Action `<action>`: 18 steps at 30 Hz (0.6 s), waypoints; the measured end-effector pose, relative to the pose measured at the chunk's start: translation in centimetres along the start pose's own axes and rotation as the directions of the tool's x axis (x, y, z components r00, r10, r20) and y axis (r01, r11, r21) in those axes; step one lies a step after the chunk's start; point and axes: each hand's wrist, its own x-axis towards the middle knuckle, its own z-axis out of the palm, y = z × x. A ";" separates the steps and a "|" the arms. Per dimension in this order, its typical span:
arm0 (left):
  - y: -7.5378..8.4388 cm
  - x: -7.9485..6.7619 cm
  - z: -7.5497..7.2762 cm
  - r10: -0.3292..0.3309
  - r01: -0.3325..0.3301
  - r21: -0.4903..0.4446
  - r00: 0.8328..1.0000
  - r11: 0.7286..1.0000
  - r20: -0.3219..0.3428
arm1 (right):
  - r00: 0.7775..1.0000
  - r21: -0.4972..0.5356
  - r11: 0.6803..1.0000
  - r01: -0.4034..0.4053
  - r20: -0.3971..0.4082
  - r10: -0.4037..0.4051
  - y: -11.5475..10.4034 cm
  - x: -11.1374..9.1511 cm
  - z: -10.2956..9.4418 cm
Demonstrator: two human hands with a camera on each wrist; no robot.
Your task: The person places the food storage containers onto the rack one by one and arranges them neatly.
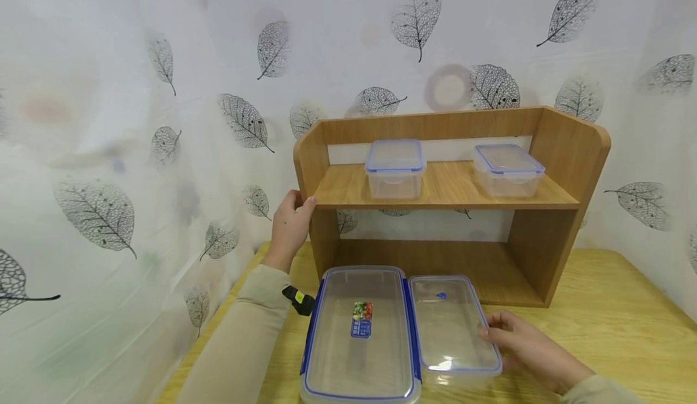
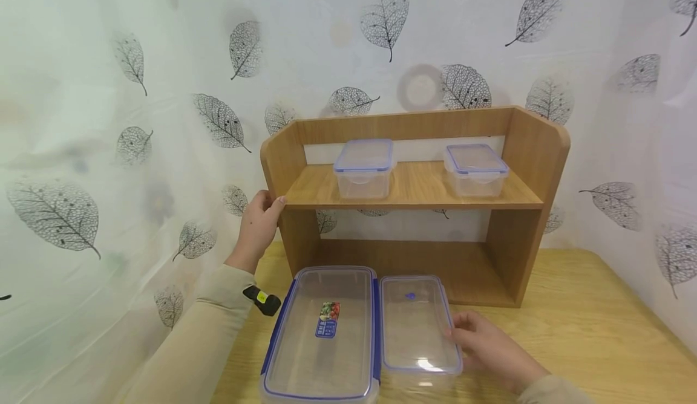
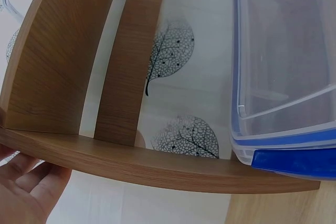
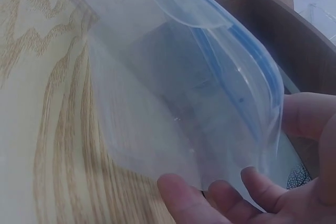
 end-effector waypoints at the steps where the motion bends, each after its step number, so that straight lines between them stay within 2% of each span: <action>1: 0.0 0.0 0.0 0.001 -0.001 -0.001 1.000 1.000 0.000 | 1.000 0.003 1.000 0.007 -0.002 -0.007 -0.1 0.0 0.0; 9: 0.0 0.0 0.0 0.009 -0.009 0.001 1.000 1.000 -0.002 | 0.997 -0.042 0.998 0.044 -0.063 -0.046 -0.2 -0.1 -0.3; 18: 0.0 0.0 0.0 0.010 -0.010 0.011 1.000 1.000 -0.001 | 0.994 -0.071 0.996 0.054 -0.092 -0.060 0.0 -0.3 -0.8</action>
